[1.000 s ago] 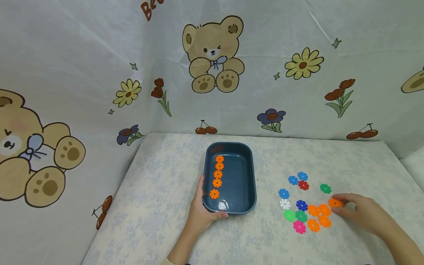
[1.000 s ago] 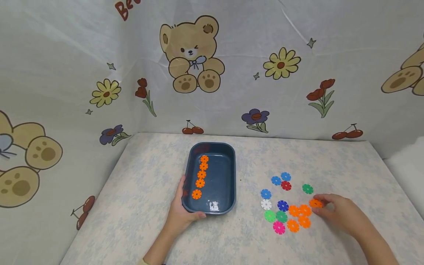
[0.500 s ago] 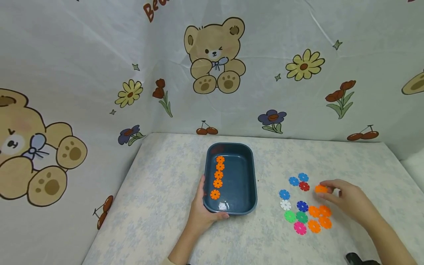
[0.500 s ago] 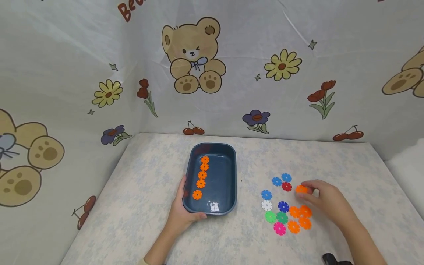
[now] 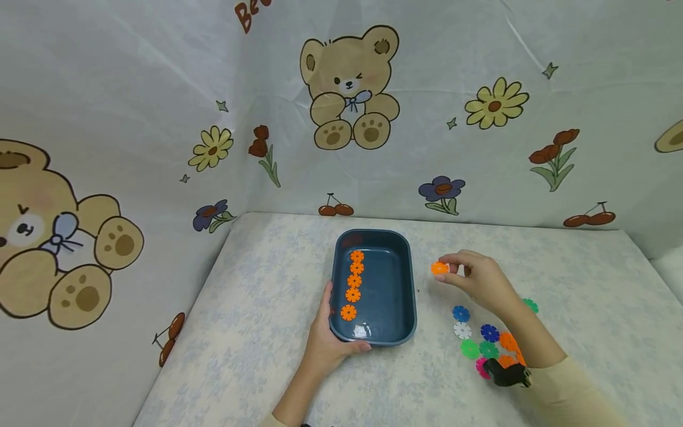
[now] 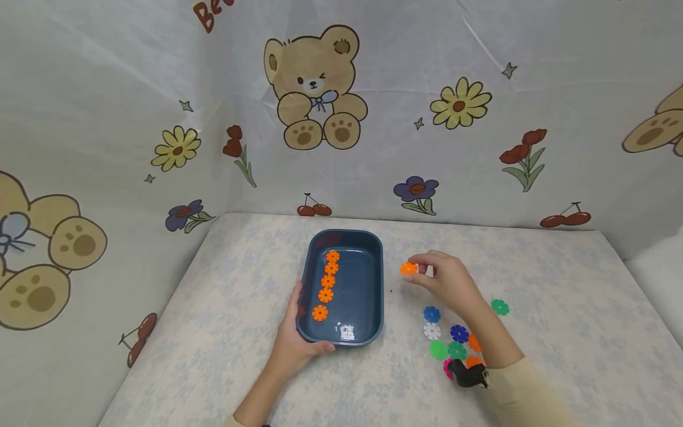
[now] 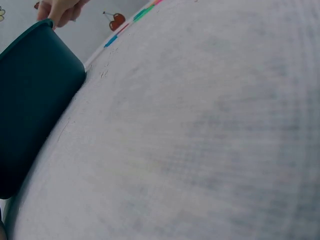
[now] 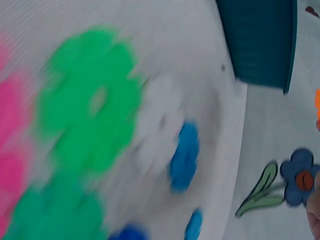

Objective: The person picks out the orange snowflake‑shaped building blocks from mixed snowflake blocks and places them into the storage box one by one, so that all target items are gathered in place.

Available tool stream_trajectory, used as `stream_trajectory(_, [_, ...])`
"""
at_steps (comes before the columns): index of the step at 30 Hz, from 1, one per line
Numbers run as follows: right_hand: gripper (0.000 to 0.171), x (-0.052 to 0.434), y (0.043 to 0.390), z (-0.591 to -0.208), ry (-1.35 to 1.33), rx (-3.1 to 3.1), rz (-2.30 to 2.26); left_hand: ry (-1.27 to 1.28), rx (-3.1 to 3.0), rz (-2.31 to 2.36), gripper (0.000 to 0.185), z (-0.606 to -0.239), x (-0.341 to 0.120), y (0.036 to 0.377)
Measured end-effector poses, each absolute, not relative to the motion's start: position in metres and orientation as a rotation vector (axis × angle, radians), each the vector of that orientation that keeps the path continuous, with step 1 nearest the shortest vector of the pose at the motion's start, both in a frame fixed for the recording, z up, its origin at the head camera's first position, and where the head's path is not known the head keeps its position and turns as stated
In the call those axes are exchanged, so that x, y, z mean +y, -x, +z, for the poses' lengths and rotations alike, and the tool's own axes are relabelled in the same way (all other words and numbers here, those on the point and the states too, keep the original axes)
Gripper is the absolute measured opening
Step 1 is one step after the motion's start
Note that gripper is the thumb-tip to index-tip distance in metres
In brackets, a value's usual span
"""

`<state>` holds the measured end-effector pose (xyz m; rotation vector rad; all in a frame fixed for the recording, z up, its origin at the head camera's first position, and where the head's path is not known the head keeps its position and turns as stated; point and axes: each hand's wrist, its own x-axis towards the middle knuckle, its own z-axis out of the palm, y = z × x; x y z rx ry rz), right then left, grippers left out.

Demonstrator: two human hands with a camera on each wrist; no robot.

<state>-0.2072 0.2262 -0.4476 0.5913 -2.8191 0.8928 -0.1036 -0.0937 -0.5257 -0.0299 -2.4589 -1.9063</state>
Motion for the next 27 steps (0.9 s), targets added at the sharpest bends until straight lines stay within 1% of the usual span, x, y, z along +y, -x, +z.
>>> stream_trajectory(6, [0.031, 0.182, 0.223, -0.442, -0.673, -2.796, 0.981, 0.015, -2.462, -1.929, 0.133, -0.526, -0.093, 0.104])
stream_trajectory(10, [0.033, 0.156, 0.231, -0.442, -0.739, -2.834, 0.954, 0.017, -2.462, -1.943, 0.13, -0.526, -0.093, 0.105])
stream_trajectory(18, [0.032, 0.118, 0.249, -0.445, -0.831, -2.881, 0.645, 0.006, -2.486, -1.919, 0.128, -0.526, -0.094, 0.104])
stream_trajectory(27, [0.028, 0.096, 0.262, -0.447, -0.896, -2.915, 0.29, 0.006, -2.467, -1.953, 0.128, -0.526, -0.094, 0.104])
